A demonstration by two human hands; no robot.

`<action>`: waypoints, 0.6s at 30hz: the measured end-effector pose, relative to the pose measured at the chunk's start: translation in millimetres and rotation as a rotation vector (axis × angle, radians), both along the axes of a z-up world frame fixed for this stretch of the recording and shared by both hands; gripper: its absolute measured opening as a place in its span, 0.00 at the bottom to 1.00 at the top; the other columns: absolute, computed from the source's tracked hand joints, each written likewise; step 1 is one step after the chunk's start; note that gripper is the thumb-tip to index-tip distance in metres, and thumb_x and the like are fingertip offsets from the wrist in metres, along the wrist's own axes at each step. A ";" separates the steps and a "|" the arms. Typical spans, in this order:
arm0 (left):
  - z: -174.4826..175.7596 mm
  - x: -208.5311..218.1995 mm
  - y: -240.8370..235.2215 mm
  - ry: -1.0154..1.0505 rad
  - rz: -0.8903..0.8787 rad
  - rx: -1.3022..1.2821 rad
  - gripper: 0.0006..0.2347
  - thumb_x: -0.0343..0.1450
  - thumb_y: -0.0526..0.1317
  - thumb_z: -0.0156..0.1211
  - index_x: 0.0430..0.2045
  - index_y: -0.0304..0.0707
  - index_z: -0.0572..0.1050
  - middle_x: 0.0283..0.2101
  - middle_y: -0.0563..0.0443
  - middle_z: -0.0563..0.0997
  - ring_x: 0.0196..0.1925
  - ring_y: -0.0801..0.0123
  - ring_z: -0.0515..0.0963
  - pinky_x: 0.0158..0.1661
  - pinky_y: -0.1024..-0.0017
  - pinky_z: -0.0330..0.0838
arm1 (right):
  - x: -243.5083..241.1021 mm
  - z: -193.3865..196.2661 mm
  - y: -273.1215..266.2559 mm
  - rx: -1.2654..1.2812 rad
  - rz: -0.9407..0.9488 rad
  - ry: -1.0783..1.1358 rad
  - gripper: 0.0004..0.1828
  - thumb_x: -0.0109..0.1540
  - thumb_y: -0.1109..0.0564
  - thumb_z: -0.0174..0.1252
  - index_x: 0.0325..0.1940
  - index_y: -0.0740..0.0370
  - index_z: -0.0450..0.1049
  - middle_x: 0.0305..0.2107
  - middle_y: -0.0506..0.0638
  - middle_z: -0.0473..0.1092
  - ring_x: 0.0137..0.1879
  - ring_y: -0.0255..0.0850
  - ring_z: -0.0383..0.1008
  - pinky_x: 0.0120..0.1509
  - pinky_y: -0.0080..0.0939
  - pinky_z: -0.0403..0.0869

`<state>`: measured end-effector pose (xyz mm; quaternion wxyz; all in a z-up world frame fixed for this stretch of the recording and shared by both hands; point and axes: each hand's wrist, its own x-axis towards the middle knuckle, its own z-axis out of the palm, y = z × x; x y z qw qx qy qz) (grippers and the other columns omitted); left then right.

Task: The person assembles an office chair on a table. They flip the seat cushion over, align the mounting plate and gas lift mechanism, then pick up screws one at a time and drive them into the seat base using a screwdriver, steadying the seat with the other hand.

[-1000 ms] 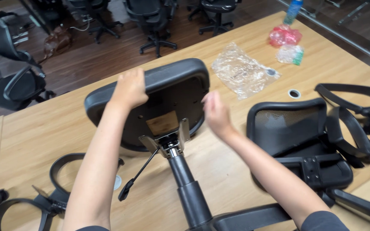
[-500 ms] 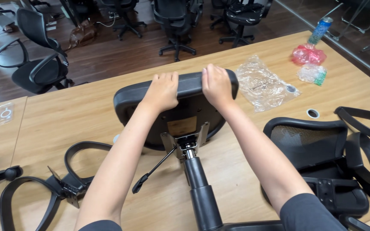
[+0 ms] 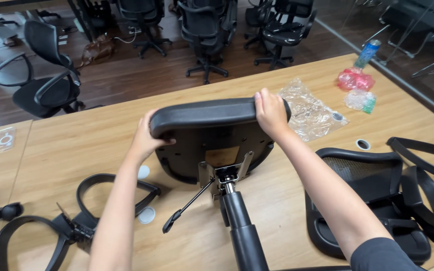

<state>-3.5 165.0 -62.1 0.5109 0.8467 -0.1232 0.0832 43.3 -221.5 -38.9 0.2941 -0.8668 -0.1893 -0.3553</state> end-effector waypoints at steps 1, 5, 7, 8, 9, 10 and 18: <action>-10.3 1.5 0.0 -0.007 0.058 0.005 0.43 0.50 0.33 0.81 0.62 0.46 0.65 0.58 0.41 0.71 0.61 0.56 0.72 0.60 0.60 0.69 | -1.4 2.5 3.6 -0.024 -0.005 0.036 0.14 0.73 0.55 0.44 0.37 0.64 0.65 0.29 0.60 0.72 0.40 0.60 0.72 0.54 0.59 0.67; -50.0 -1.5 5.1 0.060 0.060 -0.329 0.36 0.56 0.32 0.78 0.61 0.43 0.67 0.56 0.48 0.77 0.61 0.63 0.75 0.61 0.64 0.70 | -13.1 8.0 12.3 -0.064 -0.026 0.088 0.15 0.73 0.53 0.45 0.38 0.66 0.67 0.31 0.62 0.74 0.45 0.59 0.74 0.57 0.57 0.67; -51.9 -9.3 4.0 0.067 0.062 -0.368 0.34 0.57 0.31 0.77 0.59 0.41 0.68 0.54 0.50 0.78 0.58 0.64 0.77 0.59 0.65 0.72 | -38.1 27.1 12.7 0.093 0.057 0.186 0.14 0.73 0.53 0.44 0.42 0.66 0.69 0.37 0.61 0.76 0.48 0.57 0.76 0.58 0.53 0.70; -53.1 -14.2 4.5 0.067 0.085 -0.409 0.32 0.57 0.29 0.76 0.57 0.39 0.70 0.52 0.52 0.80 0.56 0.65 0.78 0.57 0.67 0.74 | -49.0 37.5 14.7 0.248 0.162 0.276 0.15 0.73 0.53 0.43 0.45 0.67 0.70 0.44 0.61 0.78 0.51 0.54 0.78 0.58 0.49 0.72; -52.3 -20.0 0.8 0.070 0.077 -0.412 0.32 0.57 0.29 0.76 0.57 0.39 0.70 0.52 0.52 0.80 0.56 0.65 0.78 0.57 0.67 0.74 | -56.4 41.2 13.3 0.245 0.153 0.277 0.15 0.73 0.53 0.43 0.45 0.67 0.70 0.44 0.61 0.78 0.51 0.54 0.78 0.58 0.49 0.72; -49.0 -23.6 -0.5 0.034 0.074 -0.411 0.30 0.58 0.28 0.75 0.55 0.38 0.71 0.50 0.52 0.80 0.54 0.66 0.79 0.54 0.68 0.76 | -62.7 46.0 13.7 0.241 0.148 0.314 0.15 0.73 0.53 0.43 0.46 0.67 0.71 0.44 0.61 0.78 0.52 0.53 0.79 0.58 0.48 0.73; -1.7 -53.3 -61.8 -0.206 0.107 -0.459 0.25 0.57 0.23 0.72 0.48 0.37 0.75 0.46 0.54 0.82 0.50 0.70 0.80 0.52 0.70 0.77 | -90.8 68.2 16.3 0.143 0.108 0.356 0.16 0.73 0.53 0.43 0.46 0.68 0.72 0.42 0.59 0.79 0.52 0.49 0.81 0.58 0.44 0.75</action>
